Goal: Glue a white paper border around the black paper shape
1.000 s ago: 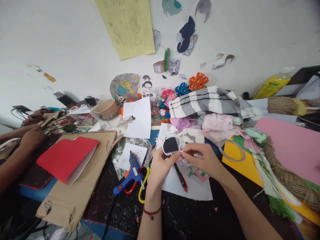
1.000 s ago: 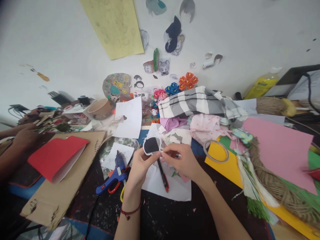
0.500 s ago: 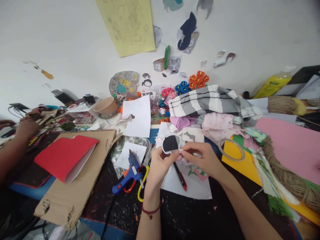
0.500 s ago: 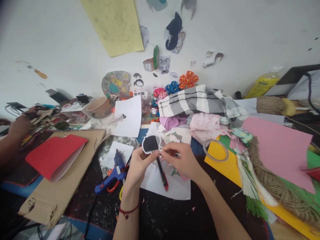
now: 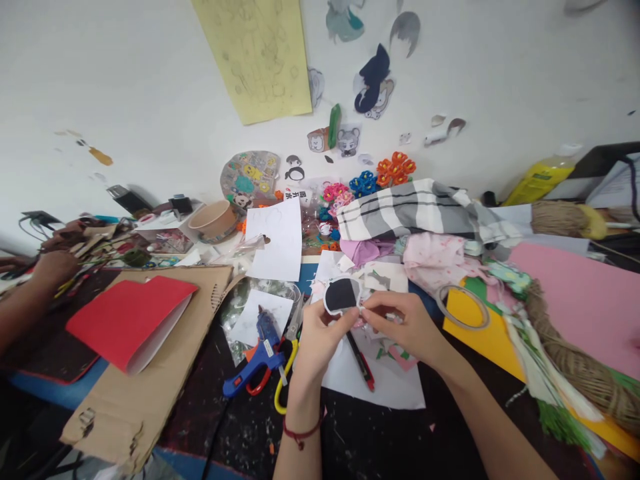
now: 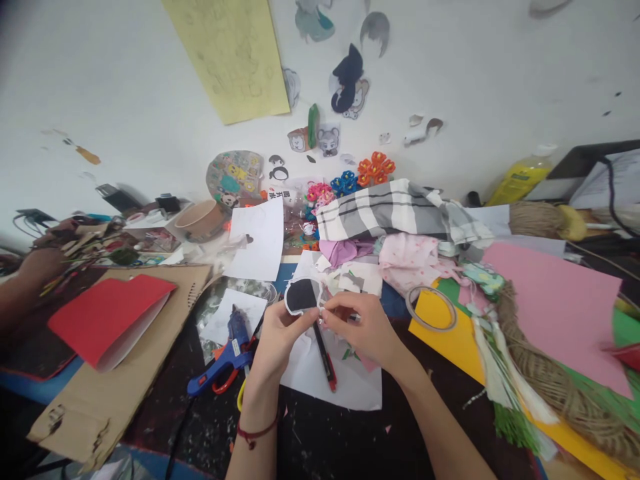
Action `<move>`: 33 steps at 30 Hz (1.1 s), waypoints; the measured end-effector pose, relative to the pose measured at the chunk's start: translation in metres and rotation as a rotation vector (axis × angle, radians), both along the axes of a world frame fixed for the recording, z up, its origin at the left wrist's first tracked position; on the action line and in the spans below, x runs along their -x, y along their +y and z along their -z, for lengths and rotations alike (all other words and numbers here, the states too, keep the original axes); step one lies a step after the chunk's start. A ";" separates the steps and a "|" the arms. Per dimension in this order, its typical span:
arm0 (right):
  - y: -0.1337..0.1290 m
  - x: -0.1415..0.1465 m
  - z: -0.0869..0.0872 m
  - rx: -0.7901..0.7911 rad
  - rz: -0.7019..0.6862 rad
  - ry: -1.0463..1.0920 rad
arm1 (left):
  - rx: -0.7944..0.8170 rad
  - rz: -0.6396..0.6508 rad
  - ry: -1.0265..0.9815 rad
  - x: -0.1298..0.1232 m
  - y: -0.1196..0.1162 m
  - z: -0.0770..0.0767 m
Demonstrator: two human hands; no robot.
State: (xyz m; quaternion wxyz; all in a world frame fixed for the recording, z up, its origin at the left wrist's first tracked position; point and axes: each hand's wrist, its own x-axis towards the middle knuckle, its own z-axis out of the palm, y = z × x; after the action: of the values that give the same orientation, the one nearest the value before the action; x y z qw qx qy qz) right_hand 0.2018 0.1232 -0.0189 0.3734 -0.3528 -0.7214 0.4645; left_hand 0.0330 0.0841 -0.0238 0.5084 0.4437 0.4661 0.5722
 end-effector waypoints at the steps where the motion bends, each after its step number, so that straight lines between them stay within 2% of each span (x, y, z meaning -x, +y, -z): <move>1: 0.000 0.000 0.000 -0.003 0.000 -0.002 | -0.003 -0.001 0.006 0.000 0.000 0.000; 33: 0.002 0.001 0.005 0.009 -0.004 0.009 | -0.021 -0.020 0.132 0.003 0.002 0.004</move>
State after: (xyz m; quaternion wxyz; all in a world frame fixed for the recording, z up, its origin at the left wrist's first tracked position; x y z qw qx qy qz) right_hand 0.2008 0.1253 -0.0237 0.3740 -0.3511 -0.7182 0.4702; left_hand 0.0299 0.0863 -0.0278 0.4660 0.4811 0.4972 0.5515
